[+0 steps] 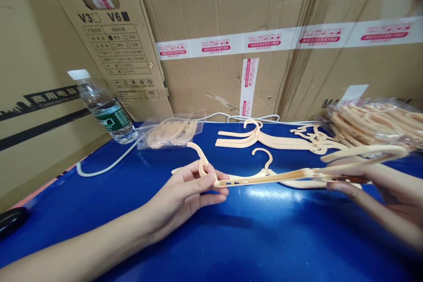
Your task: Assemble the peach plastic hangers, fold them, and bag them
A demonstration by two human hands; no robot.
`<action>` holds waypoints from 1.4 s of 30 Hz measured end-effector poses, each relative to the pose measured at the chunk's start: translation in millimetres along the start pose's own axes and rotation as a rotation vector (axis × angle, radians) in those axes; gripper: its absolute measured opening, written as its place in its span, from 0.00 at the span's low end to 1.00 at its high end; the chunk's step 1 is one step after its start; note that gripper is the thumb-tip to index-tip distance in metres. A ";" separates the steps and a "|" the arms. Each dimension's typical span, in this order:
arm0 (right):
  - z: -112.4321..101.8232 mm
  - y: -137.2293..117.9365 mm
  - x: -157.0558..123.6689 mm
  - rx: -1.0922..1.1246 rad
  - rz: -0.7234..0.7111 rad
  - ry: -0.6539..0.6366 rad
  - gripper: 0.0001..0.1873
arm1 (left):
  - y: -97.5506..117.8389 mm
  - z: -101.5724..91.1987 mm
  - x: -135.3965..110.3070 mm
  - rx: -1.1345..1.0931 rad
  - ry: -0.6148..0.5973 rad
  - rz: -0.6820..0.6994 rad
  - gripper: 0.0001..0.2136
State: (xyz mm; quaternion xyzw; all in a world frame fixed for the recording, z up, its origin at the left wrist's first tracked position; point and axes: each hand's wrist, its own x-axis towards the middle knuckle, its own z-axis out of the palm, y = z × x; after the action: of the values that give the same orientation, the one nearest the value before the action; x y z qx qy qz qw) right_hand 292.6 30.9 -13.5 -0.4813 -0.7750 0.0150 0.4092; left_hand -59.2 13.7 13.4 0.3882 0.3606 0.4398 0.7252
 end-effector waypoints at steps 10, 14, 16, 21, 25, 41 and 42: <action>-1.8 -4.1 -6.4 0.038 -0.084 -0.120 0.07 | -0.2 2.3 -1.2 0.093 0.087 0.078 0.12; -0.9 -11.9 -4.2 0.080 -0.070 -0.138 0.07 | 0.6 3.6 -0.4 0.116 0.136 0.135 0.14; -0.6 -16.7 -2.4 0.114 -0.048 -0.158 0.07 | 0.8 4.5 -0.1 0.134 0.165 0.173 0.15; -0.4 -21.9 -3.6 0.202 0.044 -0.159 0.09 | -1.0 6.0 1.2 0.139 0.231 0.188 0.14; 0.2 -22.8 -9.0 0.213 0.099 -0.155 0.10 | -2.4 5.6 1.7 0.136 0.247 0.202 0.13; -0.5 -28.8 7.3 0.252 0.137 -0.268 0.20 | -37.4 22.1 -34.3 0.802 -0.180 0.459 0.08; -0.3 -30.3 7.7 0.241 0.114 -0.306 0.18 | -42.0 22.9 -37.3 0.783 -0.164 0.487 0.09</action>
State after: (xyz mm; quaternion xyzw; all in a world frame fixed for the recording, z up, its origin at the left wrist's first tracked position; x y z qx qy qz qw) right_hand 269.0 20.4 4.1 -0.4641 -0.7921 0.2039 0.3400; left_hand -37.6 -39.2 -6.8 0.7395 0.3393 0.3958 0.4259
